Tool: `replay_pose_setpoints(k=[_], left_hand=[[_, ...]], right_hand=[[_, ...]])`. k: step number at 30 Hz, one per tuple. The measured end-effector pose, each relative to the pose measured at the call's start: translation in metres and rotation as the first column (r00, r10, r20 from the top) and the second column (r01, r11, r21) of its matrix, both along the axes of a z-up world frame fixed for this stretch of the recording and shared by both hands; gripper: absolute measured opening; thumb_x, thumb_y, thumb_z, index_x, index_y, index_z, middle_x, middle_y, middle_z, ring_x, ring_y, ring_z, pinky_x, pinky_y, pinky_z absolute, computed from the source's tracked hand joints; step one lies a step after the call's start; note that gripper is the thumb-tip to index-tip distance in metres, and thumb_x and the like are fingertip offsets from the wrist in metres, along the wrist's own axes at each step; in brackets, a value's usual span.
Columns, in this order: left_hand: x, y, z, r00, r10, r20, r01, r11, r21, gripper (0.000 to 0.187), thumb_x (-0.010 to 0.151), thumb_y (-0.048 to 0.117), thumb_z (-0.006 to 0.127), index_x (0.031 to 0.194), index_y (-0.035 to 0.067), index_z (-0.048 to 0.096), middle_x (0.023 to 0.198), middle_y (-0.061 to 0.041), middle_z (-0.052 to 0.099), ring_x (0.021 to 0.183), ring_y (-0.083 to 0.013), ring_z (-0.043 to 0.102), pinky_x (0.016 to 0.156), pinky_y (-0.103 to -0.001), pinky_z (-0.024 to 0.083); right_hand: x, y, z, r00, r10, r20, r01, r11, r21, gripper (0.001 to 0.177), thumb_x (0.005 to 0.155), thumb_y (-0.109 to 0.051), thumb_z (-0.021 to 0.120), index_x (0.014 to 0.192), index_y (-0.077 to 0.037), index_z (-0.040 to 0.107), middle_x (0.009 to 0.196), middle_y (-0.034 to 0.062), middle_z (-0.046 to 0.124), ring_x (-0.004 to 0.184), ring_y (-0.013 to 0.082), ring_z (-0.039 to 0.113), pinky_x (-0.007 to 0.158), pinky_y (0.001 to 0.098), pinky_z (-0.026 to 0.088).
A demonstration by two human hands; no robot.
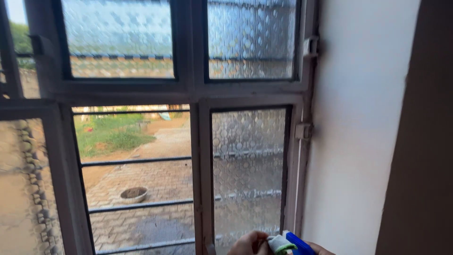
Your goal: The person cleans a window with a spray bottle and a cloth. They spray the cleaning solution onto the glass and wipe it with the cloth, repeating the process on different sections of the window.
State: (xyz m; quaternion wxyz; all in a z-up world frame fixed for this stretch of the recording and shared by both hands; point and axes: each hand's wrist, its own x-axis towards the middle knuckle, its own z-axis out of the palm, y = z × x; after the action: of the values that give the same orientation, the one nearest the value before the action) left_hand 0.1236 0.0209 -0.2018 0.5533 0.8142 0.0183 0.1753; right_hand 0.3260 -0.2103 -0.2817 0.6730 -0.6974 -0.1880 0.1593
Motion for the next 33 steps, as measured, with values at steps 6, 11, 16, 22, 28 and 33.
replay_pose_setpoints(k=[6, 11, 16, 22, 28, 33], left_hand=[[-0.051, -0.01, 0.031, 0.978, 0.072, -0.196, -0.061, 0.996, 0.063, 0.025, 0.094, 0.023, 0.066, 0.116, 0.015, 0.075, 0.102, -0.003, 0.079, 0.095, -0.011, 0.078, 0.091, -0.026, 0.06], [-0.075, -0.02, 0.067, 0.984, 0.117, -0.137, -0.125, 0.991, -0.05, 0.024, 0.091, 0.023, 0.068, 0.113, 0.017, 0.077, 0.099, -0.003, 0.078, 0.093, -0.0119, 0.079, 0.087, -0.029, 0.062], [-0.083, -0.026, 0.08, 0.985, 0.101, -0.138, -0.106, 0.994, -0.03, 0.028, 0.093, 0.028, 0.07, 0.116, 0.014, 0.076, 0.103, -0.002, 0.08, 0.095, -0.0103, 0.078, 0.089, -0.025, 0.059], [-0.077, -0.026, 0.086, 0.988, 0.076, -0.135, -0.089, 0.992, -0.093, 0.031, 0.093, 0.027, 0.069, 0.12, 0.014, 0.077, 0.098, -0.005, 0.082, 0.093, -0.0111, 0.079, 0.087, -0.028, 0.06], [-0.078, -0.008, 0.123, 0.979, 0.02, 0.202, -0.017, 1.0, -0.017, 0.029, 0.093, 0.022, 0.066, 0.119, 0.015, 0.076, 0.1, -0.007, 0.081, 0.093, -0.0144, 0.078, 0.087, -0.032, 0.06], [-0.125, 0.025, 0.23, 0.419, 0.139, 0.897, -0.69, 0.691, 0.215, 0.044, 0.08, 0.019, 0.069, 0.123, 0.01, 0.072, 0.131, -0.017, 0.065, 0.12, -0.0321, 0.058, 0.102, -0.044, 0.044]], right_hand=[[0.014, 0.007, -0.083, 0.986, 0.132, -0.105, -0.139, 0.989, -0.057, 0.064, 0.075, -0.008, 0.091, 0.134, -0.003, 0.066, 0.117, 0.0167, 0.08, 0.108, 0.0223, 0.077, 0.106, 0.0361, 0.054], [0.009, 0.021, -0.09, 0.958, 0.182, -0.223, -0.152, 0.978, 0.146, 0.065, 0.073, -0.011, 0.087, 0.134, 0.002, 0.067, 0.118, 0.0226, 0.079, 0.109, 0.0299, 0.075, 0.106, 0.043, 0.053], [-0.055, 0.016, -0.045, 0.997, -0.044, 0.063, 0.061, 0.946, -0.319, 0.07, 0.079, -0.023, 0.091, 0.141, -0.013, 0.061, 0.127, 0.0149, 0.072, 0.123, 0.0225, 0.069, 0.115, 0.0398, 0.046], [-0.11, 0.014, 0.037, 0.704, -0.118, 0.701, 0.343, 0.92, -0.189, 0.064, 0.077, -0.03, 0.085, 0.136, -0.015, 0.067, 0.131, 0.0104, 0.072, 0.131, 0.0191, 0.061, 0.114, 0.0398, 0.04], [-0.087, 0.078, 0.109, 0.982, -0.15, 0.116, 0.083, 0.89, 0.449, 0.055, 0.083, -0.025, 0.078, 0.133, -0.007, 0.066, 0.125, 0.0152, 0.072, 0.121, 0.022, 0.065, 0.105, 0.039, 0.047], [-0.016, 0.086, 0.19, 0.972, -0.233, 0.034, 0.163, 0.77, 0.617, 0.049, 0.087, -0.022, 0.073, 0.131, -0.002, 0.066, 0.122, 0.0171, 0.073, 0.114, 0.023, 0.067, 0.099, 0.0371, 0.05]])
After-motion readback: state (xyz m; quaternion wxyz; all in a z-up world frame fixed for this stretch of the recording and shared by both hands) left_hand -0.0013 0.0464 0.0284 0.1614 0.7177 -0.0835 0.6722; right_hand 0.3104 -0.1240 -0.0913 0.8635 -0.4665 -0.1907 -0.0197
